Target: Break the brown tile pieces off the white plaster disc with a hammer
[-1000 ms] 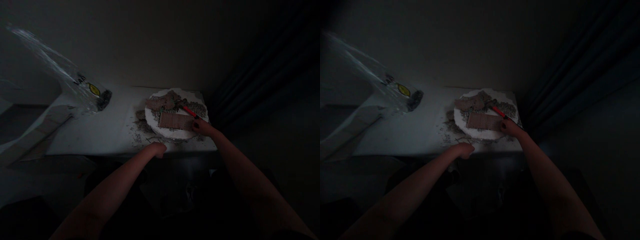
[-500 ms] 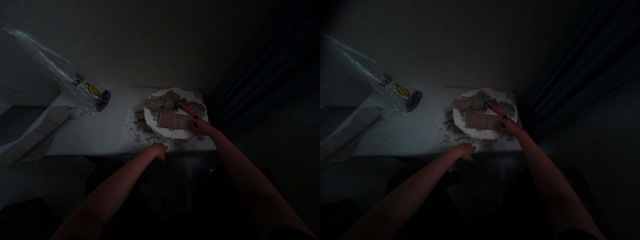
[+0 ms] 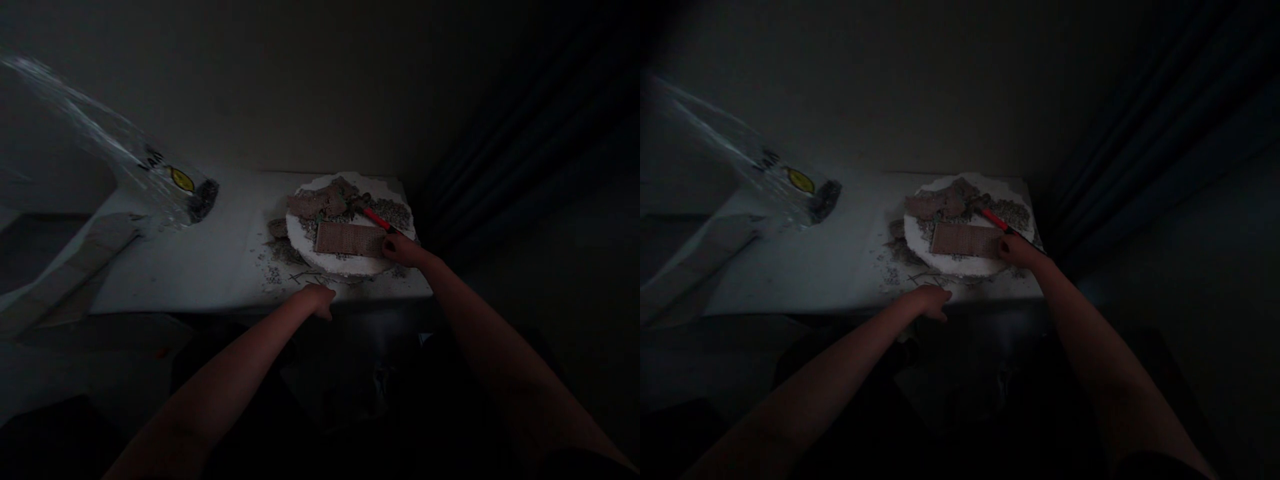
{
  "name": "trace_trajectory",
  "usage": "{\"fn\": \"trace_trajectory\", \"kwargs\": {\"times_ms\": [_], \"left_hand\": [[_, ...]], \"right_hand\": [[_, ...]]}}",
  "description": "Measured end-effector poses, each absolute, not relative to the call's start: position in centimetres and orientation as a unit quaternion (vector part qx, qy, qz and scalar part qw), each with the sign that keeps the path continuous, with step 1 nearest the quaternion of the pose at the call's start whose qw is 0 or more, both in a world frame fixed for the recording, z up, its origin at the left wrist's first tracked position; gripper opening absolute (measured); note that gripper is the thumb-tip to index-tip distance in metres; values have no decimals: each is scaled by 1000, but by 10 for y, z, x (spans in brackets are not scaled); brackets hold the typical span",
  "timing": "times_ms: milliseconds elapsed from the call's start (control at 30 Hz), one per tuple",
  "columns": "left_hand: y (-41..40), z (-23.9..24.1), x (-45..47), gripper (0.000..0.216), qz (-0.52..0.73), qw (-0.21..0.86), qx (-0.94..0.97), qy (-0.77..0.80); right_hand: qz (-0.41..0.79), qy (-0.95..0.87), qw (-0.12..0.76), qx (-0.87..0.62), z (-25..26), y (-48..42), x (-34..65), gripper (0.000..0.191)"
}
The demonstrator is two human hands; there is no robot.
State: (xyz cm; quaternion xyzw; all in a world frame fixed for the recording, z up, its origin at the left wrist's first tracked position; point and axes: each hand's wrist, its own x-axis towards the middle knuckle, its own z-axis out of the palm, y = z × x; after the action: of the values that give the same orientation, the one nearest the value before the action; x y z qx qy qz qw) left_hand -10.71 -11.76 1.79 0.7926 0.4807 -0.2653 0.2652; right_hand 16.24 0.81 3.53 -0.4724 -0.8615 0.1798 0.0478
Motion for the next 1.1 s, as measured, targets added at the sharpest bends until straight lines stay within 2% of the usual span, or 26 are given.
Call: {"fn": "trace_trajectory", "kwargs": {"times_ms": [533,700,867,967,1100], "left_hand": [[-118,23,-108,64,-269,273,797,467],[-118,28,-105,64,-267,276,800,460],[-117,36,-104,62,-264,274,804,458],[-111,43,-108,48,-187,310,822,440],[-101,53,-110,43,66,373,804,458]], "right_hand": [[205,-849,66,-483,37,8,161,1],[133,-887,97,-432,47,-6,156,5],[110,-858,145,-481,55,-9,155,5],[101,-839,212,-492,64,-12,155,6],[150,-864,236,-419,72,-36,133,7]]}}
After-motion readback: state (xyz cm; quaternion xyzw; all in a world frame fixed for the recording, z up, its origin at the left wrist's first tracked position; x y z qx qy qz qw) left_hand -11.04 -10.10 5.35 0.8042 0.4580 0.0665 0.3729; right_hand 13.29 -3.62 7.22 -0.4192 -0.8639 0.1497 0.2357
